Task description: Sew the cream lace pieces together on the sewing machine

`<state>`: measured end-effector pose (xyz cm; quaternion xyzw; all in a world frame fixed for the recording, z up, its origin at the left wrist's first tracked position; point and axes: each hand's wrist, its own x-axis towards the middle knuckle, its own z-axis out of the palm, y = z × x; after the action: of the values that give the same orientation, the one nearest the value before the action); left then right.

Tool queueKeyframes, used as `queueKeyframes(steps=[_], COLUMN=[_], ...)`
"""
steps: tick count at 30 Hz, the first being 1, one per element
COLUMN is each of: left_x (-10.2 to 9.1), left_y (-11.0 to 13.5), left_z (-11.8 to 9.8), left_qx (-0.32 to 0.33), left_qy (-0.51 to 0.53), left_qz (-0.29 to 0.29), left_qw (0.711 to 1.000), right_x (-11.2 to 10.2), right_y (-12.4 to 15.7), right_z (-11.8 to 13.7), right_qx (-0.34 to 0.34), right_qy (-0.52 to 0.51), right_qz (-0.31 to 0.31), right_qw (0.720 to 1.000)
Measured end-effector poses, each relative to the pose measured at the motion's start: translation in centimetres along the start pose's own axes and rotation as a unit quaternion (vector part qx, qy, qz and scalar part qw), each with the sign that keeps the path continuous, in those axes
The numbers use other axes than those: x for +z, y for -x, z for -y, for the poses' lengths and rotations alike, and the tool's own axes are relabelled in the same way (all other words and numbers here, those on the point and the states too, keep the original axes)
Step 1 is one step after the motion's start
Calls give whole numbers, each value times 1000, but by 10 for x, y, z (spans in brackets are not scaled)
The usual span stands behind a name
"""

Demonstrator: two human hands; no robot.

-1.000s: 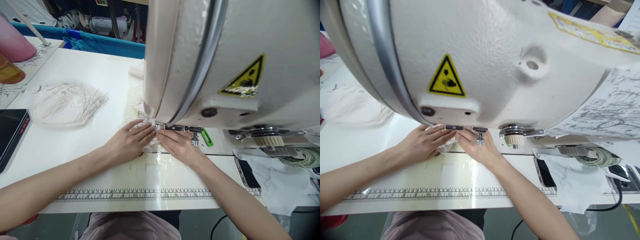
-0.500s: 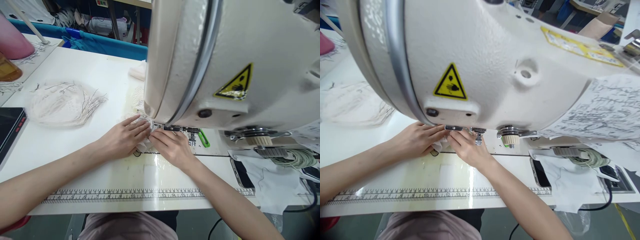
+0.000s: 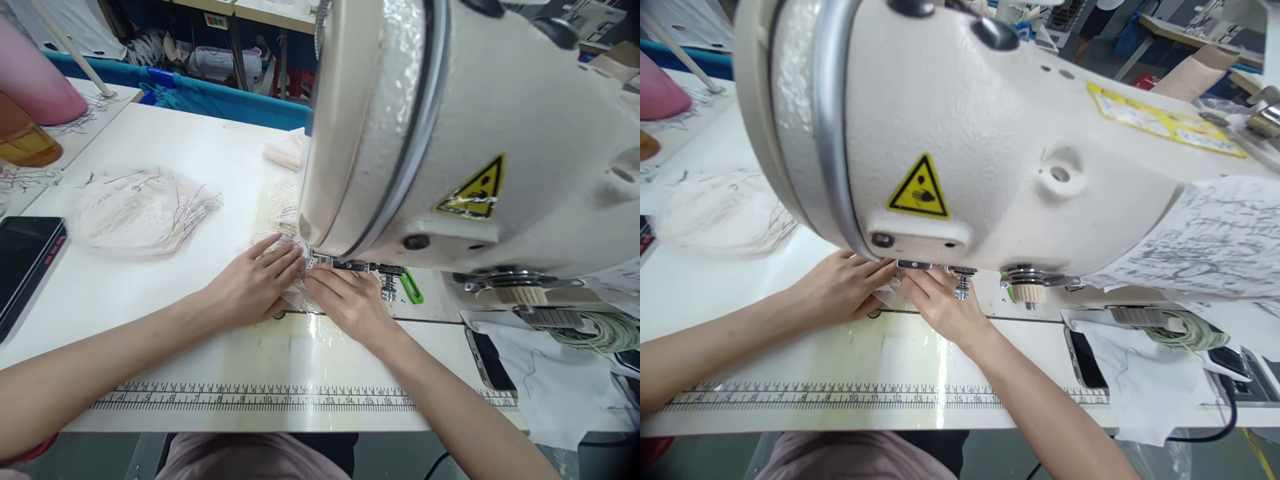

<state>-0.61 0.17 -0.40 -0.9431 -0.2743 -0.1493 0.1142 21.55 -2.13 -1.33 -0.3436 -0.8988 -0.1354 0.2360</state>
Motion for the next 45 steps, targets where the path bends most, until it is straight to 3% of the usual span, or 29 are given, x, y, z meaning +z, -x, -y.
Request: queueKeyframes(steps=[9,22,29,38,45], left_x=[-2,-4,-2,3,-1], left_y=[-1,-5,-6,-5,-7], left_z=[-6,-12,-10,-7,-6], left_qx=[-15,-22,-33,-42,41], left_qy=[-10,-11,6,-9,-18], left_qz=[-2,-16,-24,-21,-94], left_qw=[1000,1000,999,999,995], right_x=[1,0,-1,6,2], right_y=[1,6,12,12,8], right_z=[-2,-11,-13,-20,-16], right_qx=[10,29,60,44,35], right_qy=[28,-10,-29,-13,11], right_qz=[-24,-3,56,37,26], right_qw=[999,1000,996,998,999])
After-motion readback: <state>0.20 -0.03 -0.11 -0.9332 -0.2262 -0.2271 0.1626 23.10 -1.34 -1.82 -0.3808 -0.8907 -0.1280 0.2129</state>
